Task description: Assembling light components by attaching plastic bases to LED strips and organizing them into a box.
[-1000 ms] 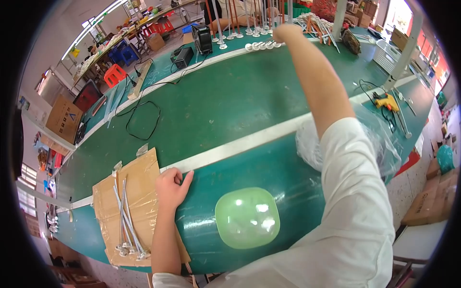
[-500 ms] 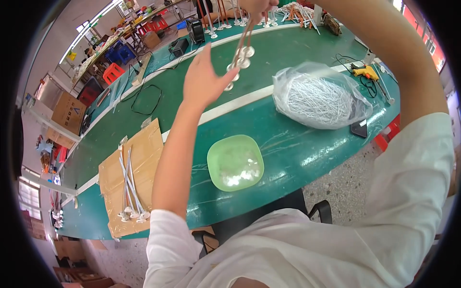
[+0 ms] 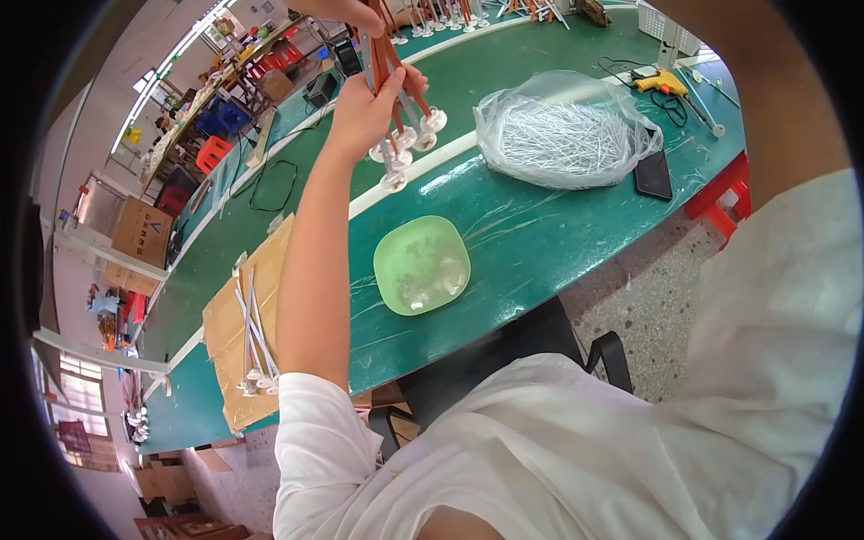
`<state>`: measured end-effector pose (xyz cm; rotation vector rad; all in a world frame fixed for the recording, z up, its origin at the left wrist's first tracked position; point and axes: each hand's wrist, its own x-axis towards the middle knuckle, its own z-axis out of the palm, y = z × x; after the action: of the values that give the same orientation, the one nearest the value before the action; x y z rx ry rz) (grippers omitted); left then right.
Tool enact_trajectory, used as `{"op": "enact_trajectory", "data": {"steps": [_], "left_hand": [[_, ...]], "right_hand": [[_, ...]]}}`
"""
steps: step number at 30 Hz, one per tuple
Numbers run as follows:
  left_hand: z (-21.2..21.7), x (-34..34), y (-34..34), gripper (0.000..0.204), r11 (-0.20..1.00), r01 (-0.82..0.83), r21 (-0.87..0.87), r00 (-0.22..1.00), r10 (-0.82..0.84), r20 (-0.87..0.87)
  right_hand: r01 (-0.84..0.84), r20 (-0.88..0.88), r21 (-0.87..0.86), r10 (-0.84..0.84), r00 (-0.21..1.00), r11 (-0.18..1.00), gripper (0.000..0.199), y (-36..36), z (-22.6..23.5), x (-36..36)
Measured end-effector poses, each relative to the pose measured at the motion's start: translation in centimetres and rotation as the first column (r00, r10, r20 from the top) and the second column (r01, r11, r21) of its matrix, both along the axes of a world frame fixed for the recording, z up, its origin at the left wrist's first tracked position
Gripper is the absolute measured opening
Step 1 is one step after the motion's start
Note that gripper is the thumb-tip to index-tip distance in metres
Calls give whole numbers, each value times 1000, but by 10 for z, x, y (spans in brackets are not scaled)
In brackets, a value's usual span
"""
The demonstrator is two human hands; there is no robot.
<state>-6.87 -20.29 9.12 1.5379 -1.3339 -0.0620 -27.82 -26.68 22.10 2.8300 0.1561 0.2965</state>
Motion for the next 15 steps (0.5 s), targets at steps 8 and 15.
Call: {"op": "enact_trajectory", "data": {"steps": [8,15], "left_hand": [[42,-27,42,26,974,225,-13,851,-204,-483],[80,-66,82,30,951,303,53,821,-233,-521]], "right_hand": [[-370,476,139,266,839,919,27,-6,-43,-53],[-586,608,255,344,716,769,37,-21,-104,-31]]}}
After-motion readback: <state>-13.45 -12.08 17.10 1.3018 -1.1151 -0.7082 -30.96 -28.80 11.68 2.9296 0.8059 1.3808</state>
